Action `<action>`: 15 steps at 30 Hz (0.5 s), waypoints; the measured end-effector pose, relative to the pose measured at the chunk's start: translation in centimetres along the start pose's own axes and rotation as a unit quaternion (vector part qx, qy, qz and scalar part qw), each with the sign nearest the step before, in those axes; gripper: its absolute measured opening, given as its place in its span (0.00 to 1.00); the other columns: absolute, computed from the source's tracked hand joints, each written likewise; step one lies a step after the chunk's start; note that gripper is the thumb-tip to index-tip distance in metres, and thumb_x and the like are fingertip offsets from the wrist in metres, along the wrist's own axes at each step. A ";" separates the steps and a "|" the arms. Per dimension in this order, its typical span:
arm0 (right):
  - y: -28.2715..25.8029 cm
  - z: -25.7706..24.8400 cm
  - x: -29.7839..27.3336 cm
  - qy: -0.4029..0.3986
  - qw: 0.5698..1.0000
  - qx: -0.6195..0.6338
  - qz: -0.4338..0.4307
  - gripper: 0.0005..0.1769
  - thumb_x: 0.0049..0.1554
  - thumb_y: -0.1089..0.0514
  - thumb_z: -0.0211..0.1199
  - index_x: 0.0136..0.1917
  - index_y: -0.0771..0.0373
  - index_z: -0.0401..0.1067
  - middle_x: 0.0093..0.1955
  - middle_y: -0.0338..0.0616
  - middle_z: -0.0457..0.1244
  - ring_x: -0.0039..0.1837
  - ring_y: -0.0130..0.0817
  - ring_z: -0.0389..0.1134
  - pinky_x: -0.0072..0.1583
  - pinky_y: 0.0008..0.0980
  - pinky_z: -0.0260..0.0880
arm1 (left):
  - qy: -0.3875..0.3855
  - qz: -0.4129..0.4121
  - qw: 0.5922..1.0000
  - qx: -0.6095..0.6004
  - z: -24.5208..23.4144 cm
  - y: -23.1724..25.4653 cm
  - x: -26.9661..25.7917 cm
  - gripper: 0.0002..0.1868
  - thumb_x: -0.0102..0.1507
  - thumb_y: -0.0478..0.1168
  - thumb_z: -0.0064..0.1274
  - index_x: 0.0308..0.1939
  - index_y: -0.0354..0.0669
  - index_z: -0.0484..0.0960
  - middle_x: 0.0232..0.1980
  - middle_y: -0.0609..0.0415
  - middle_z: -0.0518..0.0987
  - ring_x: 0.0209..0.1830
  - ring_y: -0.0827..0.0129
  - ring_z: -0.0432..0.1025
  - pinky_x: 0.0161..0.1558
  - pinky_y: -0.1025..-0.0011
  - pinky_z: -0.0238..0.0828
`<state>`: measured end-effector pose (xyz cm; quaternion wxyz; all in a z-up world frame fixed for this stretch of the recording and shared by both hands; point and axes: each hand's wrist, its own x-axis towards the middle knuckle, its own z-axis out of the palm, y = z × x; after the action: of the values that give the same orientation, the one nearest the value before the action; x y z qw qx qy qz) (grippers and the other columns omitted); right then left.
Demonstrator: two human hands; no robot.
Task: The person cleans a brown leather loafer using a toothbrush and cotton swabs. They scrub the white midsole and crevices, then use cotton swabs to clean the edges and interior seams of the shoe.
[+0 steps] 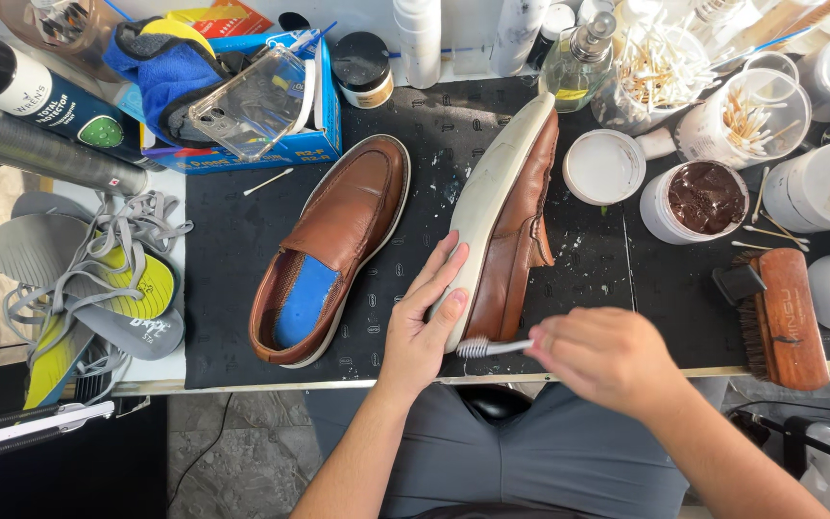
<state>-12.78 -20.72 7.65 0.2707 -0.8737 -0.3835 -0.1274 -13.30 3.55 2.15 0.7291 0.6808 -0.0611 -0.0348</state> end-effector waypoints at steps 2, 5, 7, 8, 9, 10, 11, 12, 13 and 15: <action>0.3 0.2 -0.2 -0.020 0.999 0.020 -0.017 0.07 0.47 0.61 0.74 0.36 0.63 0.77 0.40 0.41 0.71 0.36 0.33 0.71 0.39 0.33 0.72 | -0.002 -0.001 1.000 -0.002 0.0 0.0 0.1 0.25 0.72 0.43 0.48 0.72 0.43 0.71 0.82 0.45 0.61 0.84 0.56 0.55 0.79 0.62 0.50; 0.6 0.4 -0.7 0.043 0.995 -0.014 0.086 0.07 0.50 0.63 0.73 0.39 0.65 0.75 0.42 0.43 0.70 0.41 0.35 0.72 0.42 0.32 0.73 | -0.004 -0.005 1.000 -0.007 0.1 -0.2 0.0 0.25 0.72 0.44 0.48 0.72 0.43 0.72 0.82 0.46 0.61 0.84 0.56 0.55 0.79 0.62 0.50; 0.2 0.7 -0.9 0.026 0.998 0.031 0.045 0.07 0.49 0.62 0.73 0.36 0.63 0.74 0.41 0.42 0.71 0.40 0.34 0.73 0.42 0.32 0.73 | -0.003 -0.006 1.000 -0.005 0.0 -0.2 0.0 0.25 0.72 0.44 0.48 0.72 0.42 0.71 0.82 0.45 0.61 0.84 0.55 0.55 0.79 0.62 0.49; 0.0 0.9 -0.8 0.019 0.998 0.052 0.024 0.07 0.48 0.62 0.73 0.35 0.62 0.74 0.41 0.41 0.71 0.40 0.34 0.73 0.42 0.32 0.73 | -0.003 -0.007 1.000 -0.004 0.0 -0.1 0.0 0.25 0.72 0.45 0.48 0.72 0.43 0.72 0.82 0.45 0.61 0.84 0.56 0.55 0.79 0.62 0.50; 0.1 0.8 -0.8 0.009 0.999 0.049 0.018 0.07 0.48 0.61 0.74 0.35 0.62 0.75 0.40 0.41 0.71 0.39 0.34 0.73 0.41 0.32 0.73 | -0.004 -0.007 1.000 -0.004 0.0 0.0 -0.1 0.25 0.72 0.45 0.48 0.72 0.43 0.72 0.82 0.45 0.61 0.83 0.56 0.56 0.79 0.62 0.51; 0.2 0.7 -0.6 0.000 0.999 0.044 0.012 0.08 0.47 0.61 0.74 0.36 0.62 0.75 0.39 0.41 0.70 0.38 0.34 0.72 0.40 0.32 0.73 | -0.004 -0.006 1.000 -0.004 0.0 0.1 0.0 0.25 0.72 0.45 0.48 0.72 0.43 0.72 0.82 0.46 0.61 0.83 0.56 0.56 0.79 0.62 0.52; 0.5 0.7 -0.4 -0.008 0.999 0.040 0.005 0.08 0.47 0.61 0.75 0.36 0.63 0.76 0.38 0.40 0.70 0.37 0.33 0.72 0.40 0.33 0.73 | -0.003 0.000 1.000 -0.001 0.0 0.1 0.2 0.25 0.72 0.45 0.48 0.72 0.43 0.72 0.82 0.45 0.62 0.83 0.56 0.56 0.79 0.62 0.52; 0.5 0.7 -0.4 0.006 0.999 0.031 0.026 0.08 0.48 0.61 0.74 0.36 0.63 0.75 0.39 0.41 0.70 0.39 0.34 0.72 0.41 0.32 0.73 | -0.003 0.001 1.000 0.000 0.0 0.1 0.2 0.24 0.72 0.45 0.48 0.72 0.43 0.72 0.82 0.45 0.62 0.83 0.56 0.56 0.79 0.62 0.52; 0.6 0.7 -0.4 0.021 0.998 0.022 0.046 0.08 0.49 0.61 0.74 0.36 0.64 0.75 0.40 0.41 0.70 0.40 0.34 0.73 0.42 0.32 0.73 | -0.003 0.003 1.000 0.002 0.0 0.0 0.1 0.24 0.72 0.45 0.48 0.72 0.42 0.73 0.82 0.45 0.62 0.83 0.56 0.56 0.79 0.62 0.52; 0.7 0.7 -0.3 0.044 0.995 -0.003 0.087 0.08 0.50 0.62 0.73 0.37 0.65 0.74 0.41 0.42 0.70 0.41 0.35 0.73 0.43 0.32 0.73 | 0.001 -0.004 1.000 0.005 0.2 0.0 0.1 0.24 0.72 0.44 0.49 0.71 0.42 0.73 0.82 0.45 0.62 0.83 0.56 0.56 0.79 0.62 0.52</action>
<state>-12.44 -20.87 6.72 0.2947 -0.8981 -0.2934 -0.1432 -13.18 3.38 2.16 0.7255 0.6847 -0.0583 -0.0368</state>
